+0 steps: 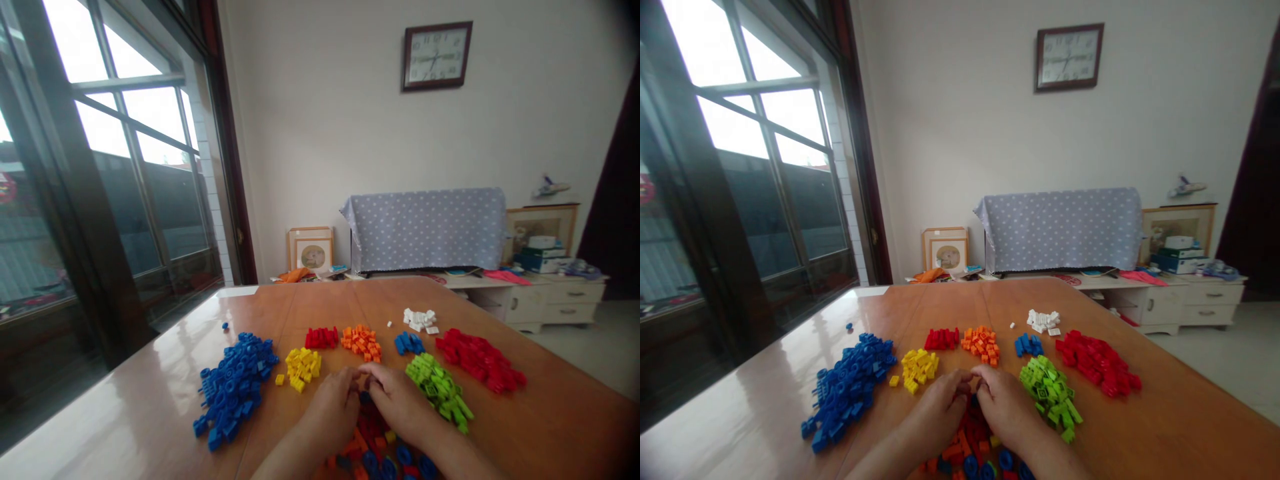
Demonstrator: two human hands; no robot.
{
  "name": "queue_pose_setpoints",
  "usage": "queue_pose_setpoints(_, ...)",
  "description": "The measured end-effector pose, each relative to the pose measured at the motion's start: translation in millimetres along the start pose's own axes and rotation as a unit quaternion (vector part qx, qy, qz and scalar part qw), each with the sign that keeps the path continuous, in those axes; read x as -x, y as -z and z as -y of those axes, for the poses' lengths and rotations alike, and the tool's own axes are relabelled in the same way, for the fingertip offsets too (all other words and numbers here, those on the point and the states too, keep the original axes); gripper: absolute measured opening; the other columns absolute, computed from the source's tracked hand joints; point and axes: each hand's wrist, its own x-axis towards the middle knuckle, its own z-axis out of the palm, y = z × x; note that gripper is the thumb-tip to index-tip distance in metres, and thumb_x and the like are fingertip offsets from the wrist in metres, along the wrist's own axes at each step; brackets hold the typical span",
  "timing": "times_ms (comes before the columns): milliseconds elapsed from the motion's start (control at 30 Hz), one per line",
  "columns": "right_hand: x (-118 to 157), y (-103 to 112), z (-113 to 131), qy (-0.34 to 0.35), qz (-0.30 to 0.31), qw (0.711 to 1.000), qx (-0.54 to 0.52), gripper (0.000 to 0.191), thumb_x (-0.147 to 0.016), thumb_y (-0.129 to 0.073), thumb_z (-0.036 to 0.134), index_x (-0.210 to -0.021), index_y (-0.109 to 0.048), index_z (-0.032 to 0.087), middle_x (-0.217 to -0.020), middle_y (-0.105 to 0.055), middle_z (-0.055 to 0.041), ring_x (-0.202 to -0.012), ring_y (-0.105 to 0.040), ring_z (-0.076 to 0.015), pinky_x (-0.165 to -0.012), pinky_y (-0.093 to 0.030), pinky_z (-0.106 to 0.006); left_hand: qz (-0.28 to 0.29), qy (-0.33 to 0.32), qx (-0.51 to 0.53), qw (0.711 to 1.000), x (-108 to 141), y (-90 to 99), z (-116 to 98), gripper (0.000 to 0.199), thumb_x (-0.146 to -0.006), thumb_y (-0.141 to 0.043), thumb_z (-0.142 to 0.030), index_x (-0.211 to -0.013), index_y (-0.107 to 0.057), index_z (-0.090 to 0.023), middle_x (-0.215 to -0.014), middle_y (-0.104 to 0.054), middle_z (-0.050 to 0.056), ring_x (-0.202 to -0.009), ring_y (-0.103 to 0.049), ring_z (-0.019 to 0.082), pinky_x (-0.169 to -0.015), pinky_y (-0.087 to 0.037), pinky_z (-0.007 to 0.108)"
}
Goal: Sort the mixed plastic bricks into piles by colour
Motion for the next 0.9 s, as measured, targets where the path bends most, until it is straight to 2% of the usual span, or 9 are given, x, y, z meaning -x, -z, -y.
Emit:
queue_pose_setpoints(133,-1.7,0.9,-5.4,-0.011,-0.019,1.0,-0.004,0.039,-0.09,-0.044,0.024,-0.117,-0.071,0.024,-0.11,-0.076,-0.0064,-0.101,-0.07,-0.0219,-0.086,-0.05,-0.031,0.004,0.008,0.023,1.0,-1.2,-1.1,5.2,0.043,-0.083,-0.044,-0.015,-0.118,-0.067,-0.019,-0.111,-0.072,0.009,-0.104,-0.064,0.024,-0.091,-0.049,0.033)
queue_pose_setpoints(233,-2.5,3.9,-9.1,-0.022,-0.03,0.999,-0.011,0.039,-0.09,-0.045,0.028,-0.12,-0.07,0.022,-0.115,-0.075,-0.0076,-0.106,-0.069,-0.0233,-0.089,-0.05,-0.033,-0.016,0.014,0.055,0.998,-3.0,1.2,8.1,0.043,-0.083,-0.043,-0.013,-0.119,-0.065,-0.015,-0.115,-0.07,0.012,-0.107,-0.064,0.023,-0.093,-0.049,0.033)
queue_pose_setpoints(433,-1.4,4.8,-11.2,-0.021,-0.034,0.999,-0.007,0.037,-0.09,-0.045,0.029,-0.117,-0.07,0.022,-0.111,-0.076,-0.0067,-0.105,-0.069,-0.0248,-0.086,-0.05,-0.034,-0.079,0.053,0.147,0.984,-9.3,23.0,11.5,0.037,-0.085,-0.048,-0.019,-0.118,-0.064,-0.014,-0.116,-0.07,0.013,-0.107,-0.065,0.022,-0.091,-0.05,0.034)
queue_pose_setpoints(633,-0.7,3.6,-10.4,-0.028,-0.02,0.999,-0.005,0.037,-0.091,-0.045,0.031,-0.117,-0.07,0.022,-0.113,-0.076,-0.0075,-0.103,-0.069,-0.0243,-0.085,-0.05,-0.034,-0.17,0.09,0.244,0.951,-14.2,56.9,11.0,0.035,-0.082,-0.056,-0.031,-0.111,-0.066,-0.014,-0.107,-0.073,0.011,-0.1,-0.067,0.022,-0.087,-0.05,0.033)
queue_pose_setpoints(800,0.6,3.8,-9.8,-0.021,-0.006,1.0,0.005,0.038,-0.09,-0.046,0.031,-0.118,-0.071,0.023,-0.11,-0.076,-0.0066,-0.103,-0.07,-0.0243,-0.085,-0.049,-0.034,-0.297,0.117,0.235,0.918,-10.5,83.6,14.4,0.041,-0.077,-0.062,-0.042,-0.105,-0.068,-0.013,-0.099,-0.074,0.012,-0.09,-0.068,0.022,-0.08,-0.051,0.033)
queue_pose_setpoints(900,1.5,2.1,-11.7,-0.017,-0.004,1.0,-0.009,0.038,-0.091,-0.046,0.033,-0.117,-0.072,0.024,-0.11,-0.076,-0.0059,-0.102,-0.07,-0.024,-0.085,-0.049,-0.033,-0.334,0.129,0.235,0.903,-9.2,91.5,20.9,0.039,-0.076,-0.062,-0.041,-0.102,-0.068,-0.013,-0.097,-0.074,0.012,-0.086,-0.068,0.021,-0.076,-0.052,0.032)
